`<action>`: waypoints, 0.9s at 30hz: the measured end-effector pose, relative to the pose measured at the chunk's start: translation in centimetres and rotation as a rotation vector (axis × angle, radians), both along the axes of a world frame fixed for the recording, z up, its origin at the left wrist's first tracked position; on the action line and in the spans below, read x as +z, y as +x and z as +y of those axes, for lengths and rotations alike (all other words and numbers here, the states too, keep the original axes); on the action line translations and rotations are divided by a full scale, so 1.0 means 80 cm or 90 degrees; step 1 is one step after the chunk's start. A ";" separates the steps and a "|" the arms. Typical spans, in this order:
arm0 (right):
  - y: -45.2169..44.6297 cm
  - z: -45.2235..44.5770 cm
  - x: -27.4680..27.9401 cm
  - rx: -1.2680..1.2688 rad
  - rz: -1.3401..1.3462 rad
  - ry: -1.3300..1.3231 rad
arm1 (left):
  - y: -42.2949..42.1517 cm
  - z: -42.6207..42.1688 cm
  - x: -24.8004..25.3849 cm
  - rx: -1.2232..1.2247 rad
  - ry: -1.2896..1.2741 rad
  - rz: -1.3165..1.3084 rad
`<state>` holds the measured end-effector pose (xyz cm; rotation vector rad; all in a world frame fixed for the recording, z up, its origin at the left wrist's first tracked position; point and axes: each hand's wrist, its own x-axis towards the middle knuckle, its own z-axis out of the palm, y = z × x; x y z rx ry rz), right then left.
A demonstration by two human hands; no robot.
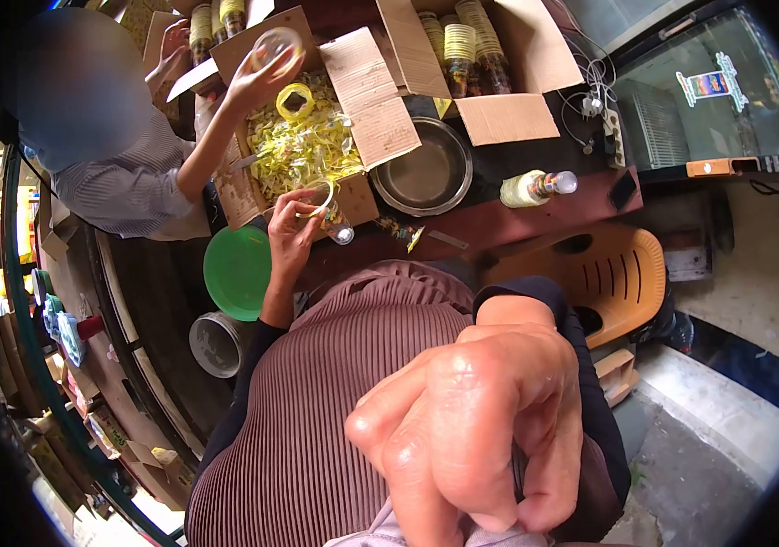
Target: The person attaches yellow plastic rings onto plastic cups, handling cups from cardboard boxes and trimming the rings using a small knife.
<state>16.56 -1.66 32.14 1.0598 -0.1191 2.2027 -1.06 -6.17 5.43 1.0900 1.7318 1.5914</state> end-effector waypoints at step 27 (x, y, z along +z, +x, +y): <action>0.210 0.108 -0.509 -0.573 -1.520 0.929 | 0.041 0.002 0.005 0.027 -0.081 -0.042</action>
